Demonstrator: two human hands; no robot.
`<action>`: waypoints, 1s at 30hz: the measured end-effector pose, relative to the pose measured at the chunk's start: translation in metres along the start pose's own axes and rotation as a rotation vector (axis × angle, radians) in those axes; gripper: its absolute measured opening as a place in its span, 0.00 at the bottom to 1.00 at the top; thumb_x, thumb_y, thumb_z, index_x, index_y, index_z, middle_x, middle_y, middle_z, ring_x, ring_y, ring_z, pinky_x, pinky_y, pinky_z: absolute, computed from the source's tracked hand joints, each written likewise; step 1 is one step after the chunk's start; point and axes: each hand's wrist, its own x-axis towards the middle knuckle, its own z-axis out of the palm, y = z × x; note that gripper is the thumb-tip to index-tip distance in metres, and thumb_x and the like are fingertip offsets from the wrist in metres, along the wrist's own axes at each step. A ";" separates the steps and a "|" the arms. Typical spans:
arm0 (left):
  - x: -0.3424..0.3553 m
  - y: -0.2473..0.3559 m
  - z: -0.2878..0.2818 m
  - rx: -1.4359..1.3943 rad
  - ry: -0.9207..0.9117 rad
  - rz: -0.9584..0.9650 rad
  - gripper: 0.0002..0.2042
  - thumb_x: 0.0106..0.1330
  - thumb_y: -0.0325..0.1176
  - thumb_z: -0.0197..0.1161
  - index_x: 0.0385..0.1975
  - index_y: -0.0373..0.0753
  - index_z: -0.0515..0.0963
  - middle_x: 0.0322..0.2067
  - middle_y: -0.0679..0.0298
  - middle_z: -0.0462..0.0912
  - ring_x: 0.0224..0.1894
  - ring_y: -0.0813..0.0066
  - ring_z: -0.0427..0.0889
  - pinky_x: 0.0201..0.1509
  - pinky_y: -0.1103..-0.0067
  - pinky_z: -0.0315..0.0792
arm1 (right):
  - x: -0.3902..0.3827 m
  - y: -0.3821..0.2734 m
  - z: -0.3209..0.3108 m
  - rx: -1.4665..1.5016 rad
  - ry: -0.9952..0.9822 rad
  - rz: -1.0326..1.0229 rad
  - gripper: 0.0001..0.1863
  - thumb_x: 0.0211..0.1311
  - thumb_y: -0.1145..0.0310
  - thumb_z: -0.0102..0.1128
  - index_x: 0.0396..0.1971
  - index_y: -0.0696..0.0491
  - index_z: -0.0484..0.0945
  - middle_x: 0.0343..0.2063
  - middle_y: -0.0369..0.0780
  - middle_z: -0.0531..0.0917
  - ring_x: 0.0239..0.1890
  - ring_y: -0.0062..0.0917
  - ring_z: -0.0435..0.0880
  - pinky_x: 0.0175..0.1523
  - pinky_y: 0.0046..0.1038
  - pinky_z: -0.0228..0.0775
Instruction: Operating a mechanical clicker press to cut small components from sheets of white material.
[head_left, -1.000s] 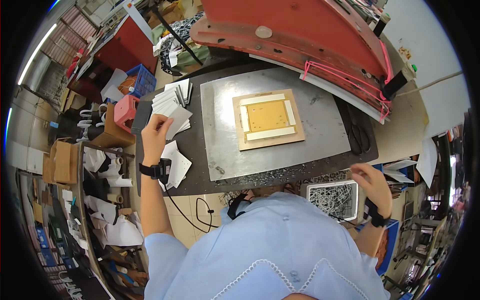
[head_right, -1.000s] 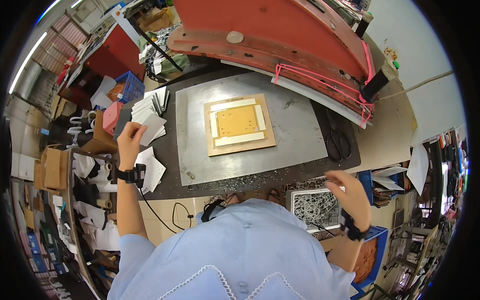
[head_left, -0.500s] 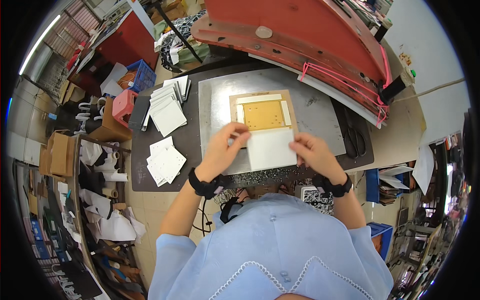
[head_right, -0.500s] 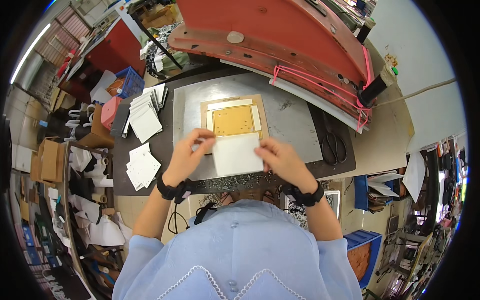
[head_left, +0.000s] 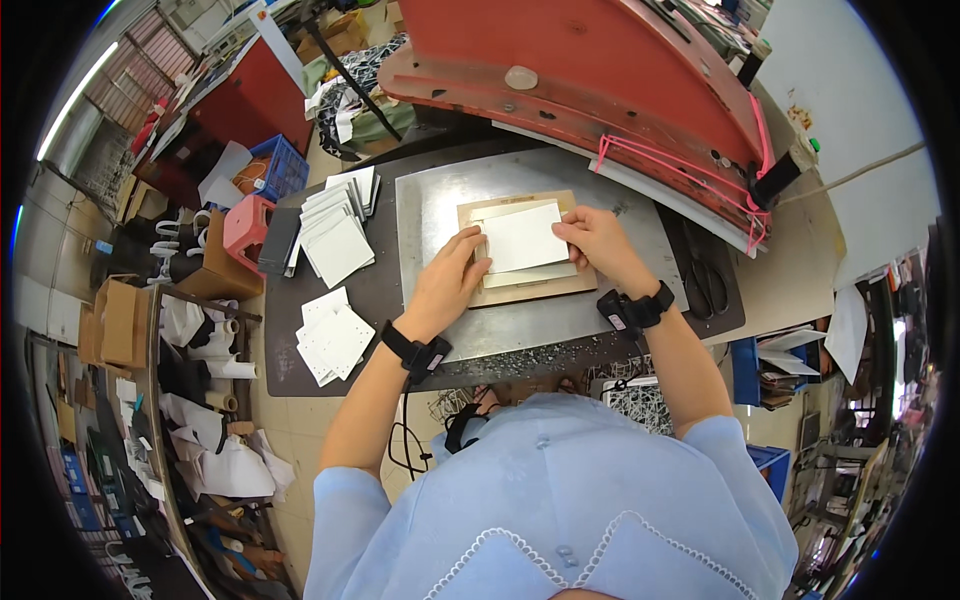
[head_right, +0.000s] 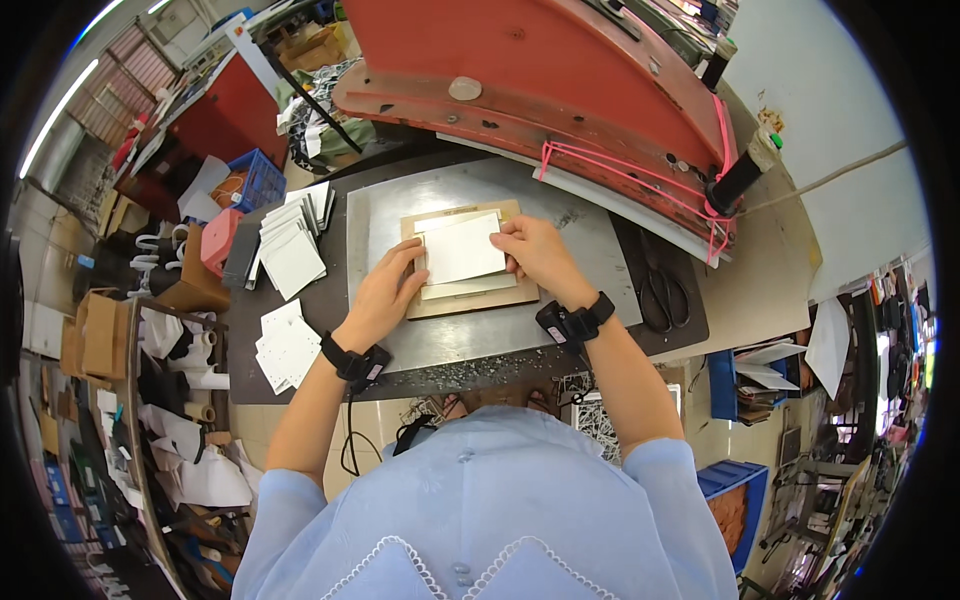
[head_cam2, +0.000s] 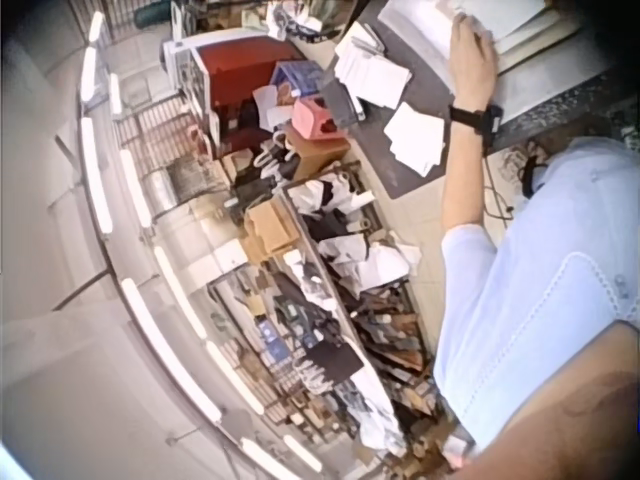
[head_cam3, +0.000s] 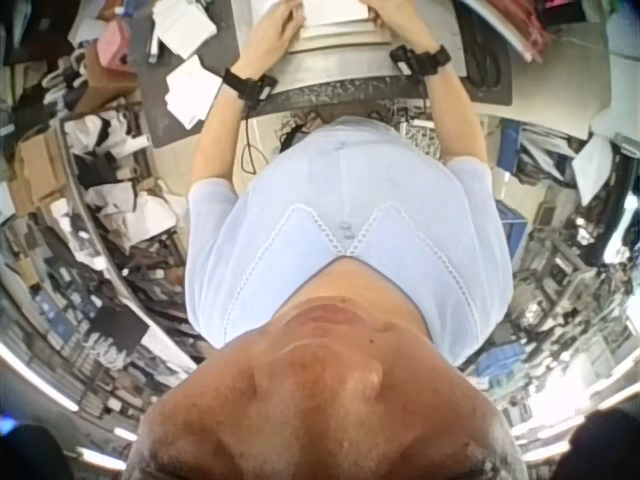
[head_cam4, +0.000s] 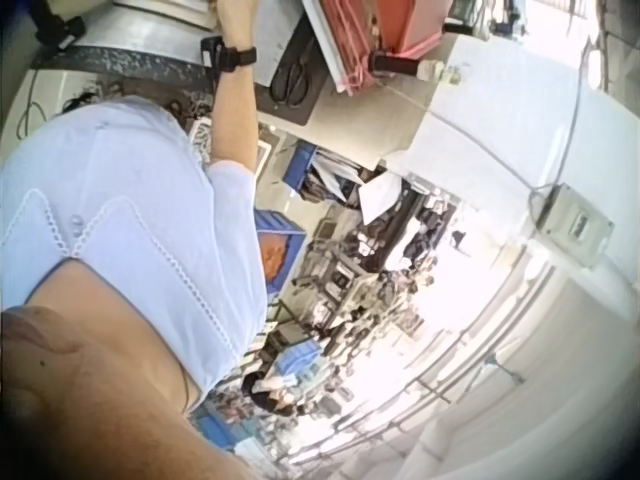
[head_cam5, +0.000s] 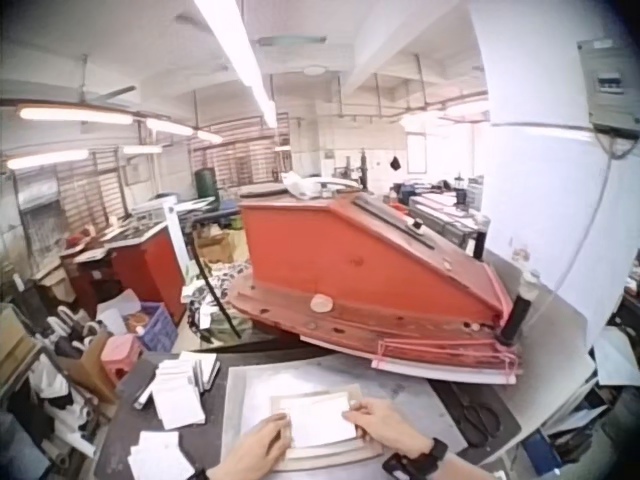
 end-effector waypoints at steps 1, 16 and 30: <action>0.001 0.003 -0.001 -0.007 -0.027 -0.026 0.16 0.70 0.35 0.57 0.55 0.35 0.73 0.60 0.53 0.72 0.54 0.53 0.77 0.57 0.70 0.73 | 0.002 0.002 0.001 -0.008 0.001 -0.009 0.11 0.64 0.65 0.62 0.34 0.60 0.79 0.18 0.33 0.78 0.18 0.14 0.75 0.20 0.18 0.66; 0.010 -0.002 0.000 0.277 -0.122 0.153 0.20 0.68 0.35 0.57 0.56 0.34 0.68 0.66 0.53 0.66 0.64 0.48 0.66 0.64 0.64 0.66 | -0.034 0.013 0.011 -0.819 0.125 -0.686 0.12 0.61 0.72 0.59 0.44 0.56 0.77 0.50 0.41 0.80 0.50 0.35 0.77 0.54 0.35 0.72; -0.019 0.003 -0.044 -0.040 0.275 -0.037 0.23 0.72 0.36 0.56 0.64 0.33 0.65 0.69 0.50 0.60 0.63 0.54 0.71 0.56 0.70 0.74 | -0.058 -0.040 -0.078 -0.513 0.950 -0.710 0.28 0.64 0.64 0.64 0.61 0.57 0.69 0.60 0.48 0.71 0.63 0.37 0.68 0.66 0.35 0.60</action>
